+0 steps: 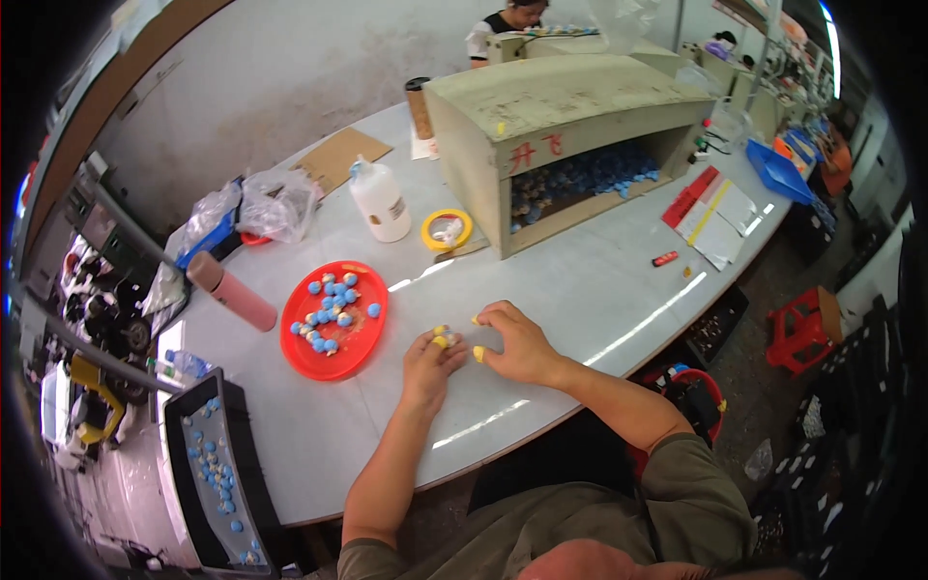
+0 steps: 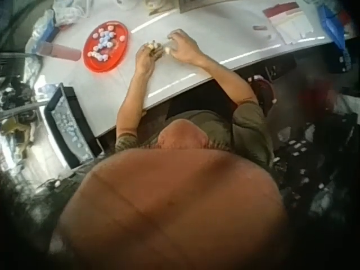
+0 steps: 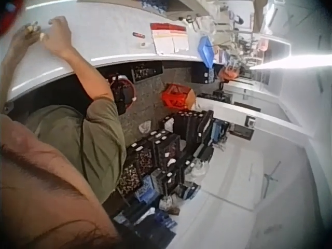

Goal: The person assembles small spherical toys by taking parts from the table and storage box, applying glue with a squeeze bottle, and pressing the components together by hand.

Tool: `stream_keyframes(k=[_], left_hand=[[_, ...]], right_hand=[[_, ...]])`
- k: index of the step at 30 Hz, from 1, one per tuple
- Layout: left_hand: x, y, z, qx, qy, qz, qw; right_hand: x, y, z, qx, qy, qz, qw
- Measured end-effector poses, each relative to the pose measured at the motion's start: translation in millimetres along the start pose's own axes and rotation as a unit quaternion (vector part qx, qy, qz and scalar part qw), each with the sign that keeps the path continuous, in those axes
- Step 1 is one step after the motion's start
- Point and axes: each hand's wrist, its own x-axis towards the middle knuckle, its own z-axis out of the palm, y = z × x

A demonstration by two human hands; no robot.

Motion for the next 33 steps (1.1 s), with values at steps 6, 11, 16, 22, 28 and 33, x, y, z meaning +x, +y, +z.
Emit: stream_keyframes(k=[6, 11, 16, 22, 28, 33], left_hand=[[-5, 21, -2, 0.003, -0.003, -0.059, 0.998], [-3, 16, 5, 0.033, -0.031, -0.09, 0.995], [-7, 16, -1, 0.068, -0.007, -0.106, 0.992], [-2, 11, 10, 0.15, -0.101, -0.091, 0.979], [-7, 18, 3, 0.144, -0.113, -0.11, 0.977], [-5, 16, -3, 0.154, -0.099, -0.111, 0.977]], right_hand=[[-57, 84, -100, -0.18, 0.428, 0.124, 0.877], [-96, 165, -197, -0.319, 0.491, 0.367, 0.723], [-91, 193, -212, -0.347, 0.368, 0.386, 0.772], [-57, 117, -142, 0.039, 0.359, 0.202, 0.91], [-10, 16, -54, 0.147, -0.062, 0.119, 0.98], [6, -6, -27, 0.161, -0.097, 0.07, 0.98]])
